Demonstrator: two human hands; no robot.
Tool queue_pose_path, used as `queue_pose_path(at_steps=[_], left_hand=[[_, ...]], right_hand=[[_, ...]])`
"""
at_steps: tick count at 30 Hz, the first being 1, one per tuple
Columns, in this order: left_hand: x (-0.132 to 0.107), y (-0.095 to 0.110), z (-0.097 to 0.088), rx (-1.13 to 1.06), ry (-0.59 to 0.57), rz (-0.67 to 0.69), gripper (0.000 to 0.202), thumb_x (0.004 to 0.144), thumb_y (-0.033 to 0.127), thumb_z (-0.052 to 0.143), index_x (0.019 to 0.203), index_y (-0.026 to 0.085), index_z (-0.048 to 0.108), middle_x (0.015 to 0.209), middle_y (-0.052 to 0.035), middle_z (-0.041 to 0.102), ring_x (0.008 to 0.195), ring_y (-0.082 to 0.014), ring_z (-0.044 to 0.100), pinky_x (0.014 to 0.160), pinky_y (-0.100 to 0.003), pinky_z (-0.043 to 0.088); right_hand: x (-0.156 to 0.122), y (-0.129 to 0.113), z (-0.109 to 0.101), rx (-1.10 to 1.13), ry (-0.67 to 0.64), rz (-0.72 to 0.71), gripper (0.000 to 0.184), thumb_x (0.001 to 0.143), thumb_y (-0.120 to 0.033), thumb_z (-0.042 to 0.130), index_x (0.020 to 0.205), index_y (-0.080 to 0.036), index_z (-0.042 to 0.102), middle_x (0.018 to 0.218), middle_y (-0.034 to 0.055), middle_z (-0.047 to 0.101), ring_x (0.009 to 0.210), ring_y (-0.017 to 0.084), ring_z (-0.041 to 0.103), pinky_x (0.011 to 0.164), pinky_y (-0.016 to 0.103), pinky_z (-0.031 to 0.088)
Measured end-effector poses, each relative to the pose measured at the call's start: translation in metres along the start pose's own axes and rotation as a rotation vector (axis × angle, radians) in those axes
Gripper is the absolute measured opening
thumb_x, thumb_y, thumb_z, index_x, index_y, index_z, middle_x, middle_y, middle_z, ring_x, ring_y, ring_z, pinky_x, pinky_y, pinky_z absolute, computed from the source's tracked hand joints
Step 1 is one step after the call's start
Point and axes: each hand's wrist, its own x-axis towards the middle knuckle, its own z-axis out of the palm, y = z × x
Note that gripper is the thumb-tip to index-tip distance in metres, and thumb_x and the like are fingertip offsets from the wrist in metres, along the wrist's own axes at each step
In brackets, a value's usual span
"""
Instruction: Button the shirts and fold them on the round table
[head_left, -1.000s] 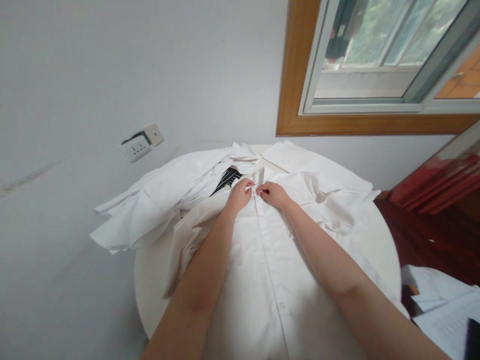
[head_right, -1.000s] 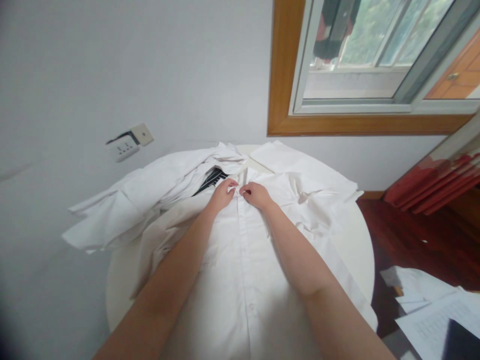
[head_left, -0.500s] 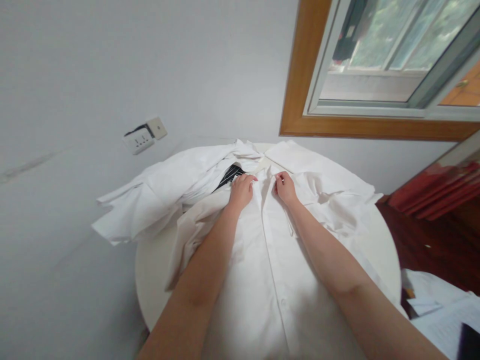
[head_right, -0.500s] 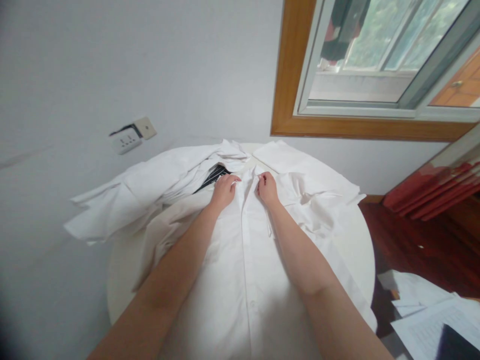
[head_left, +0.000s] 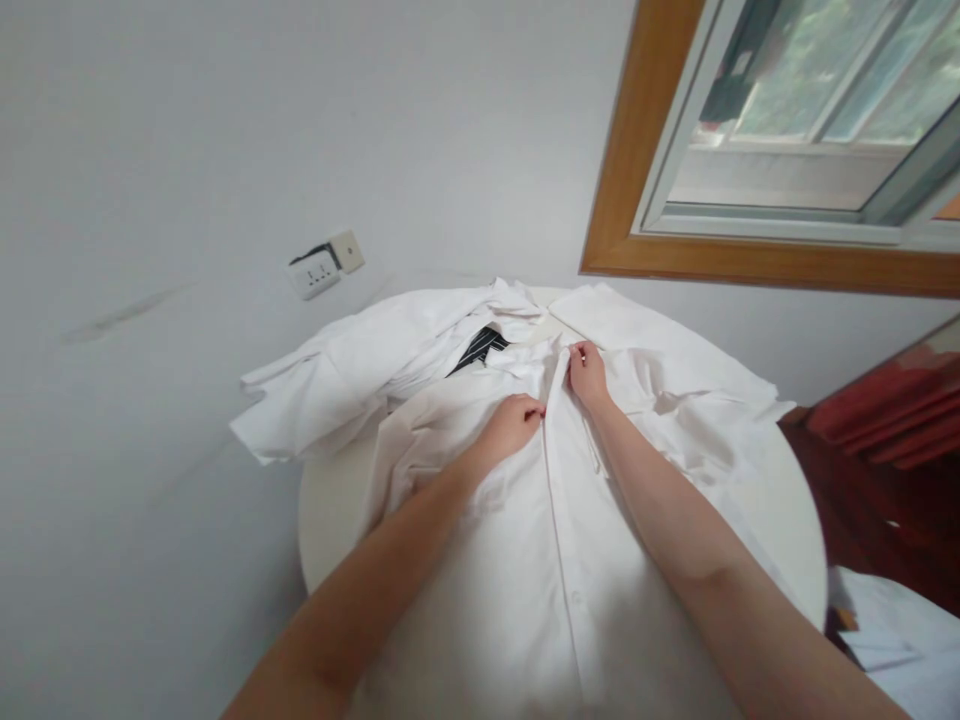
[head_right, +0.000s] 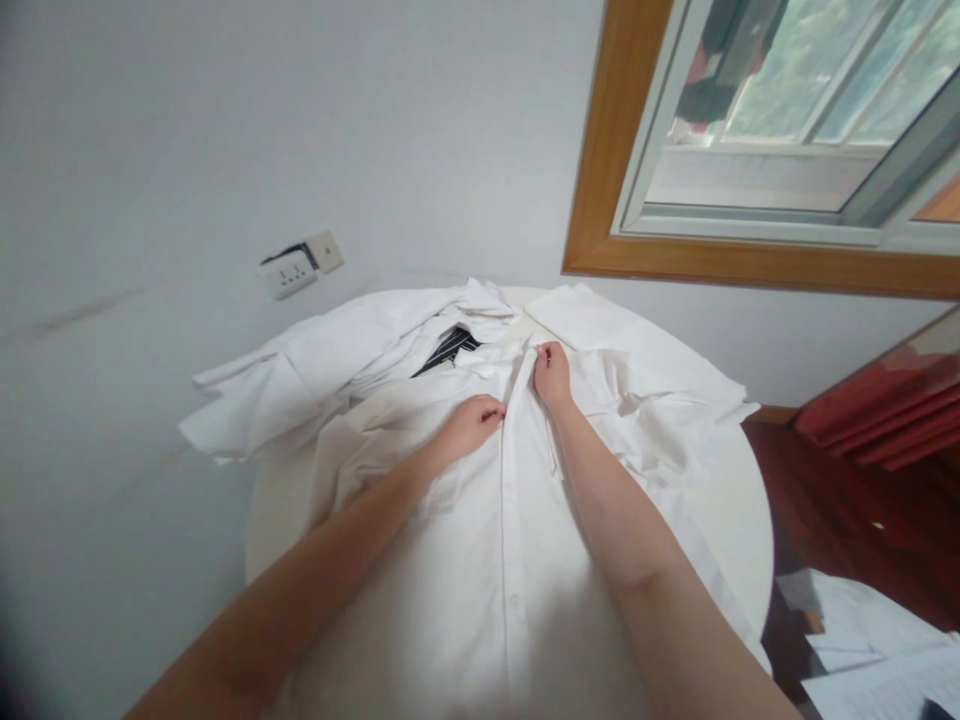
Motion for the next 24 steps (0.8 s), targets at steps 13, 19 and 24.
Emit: queue_pose_path(at_steps=[13,19,24], left_hand=[[-0.012,-0.004,-0.006,-0.051,-0.041,0.058,0.018,0.086,0.025,0.052,0.094,0.021,0.067,0.094,-0.0043,0.071,0.090,-0.0182,0.061,0.087,-0.030,0.046],[-0.011,-0.006,0.002,-0.053,-0.006,0.023,0.013,0.085,0.029,0.056,0.089,0.021,0.065,0.085,-0.0029,0.069,0.085,-0.0183,0.062,0.079,-0.028,0.047],[-0.011,-0.004,0.003,-0.011,0.027,0.030,0.011,0.082,0.030,0.063,0.084,0.020,0.066,0.081,-0.0020,0.068,0.080,-0.0182,0.060,0.076,-0.028,0.045]], right_hand=[[0.006,0.000,0.002,0.041,-0.022,0.009,0.022,0.089,-0.038,0.039,0.091,-0.020,0.052,0.060,-0.0022,0.052,0.056,0.016,0.052,0.057,0.027,0.041],[0.003,0.001,0.000,0.108,-0.063,0.071,0.023,0.090,-0.043,0.039,0.090,-0.022,0.049,0.049,-0.0072,0.045,0.041,0.013,0.048,0.046,0.024,0.038],[0.002,0.002,0.001,0.127,-0.118,0.101,0.026,0.090,-0.046,0.039,0.089,-0.022,0.047,0.053,-0.0075,0.048,0.043,0.011,0.050,0.047,0.022,0.040]])
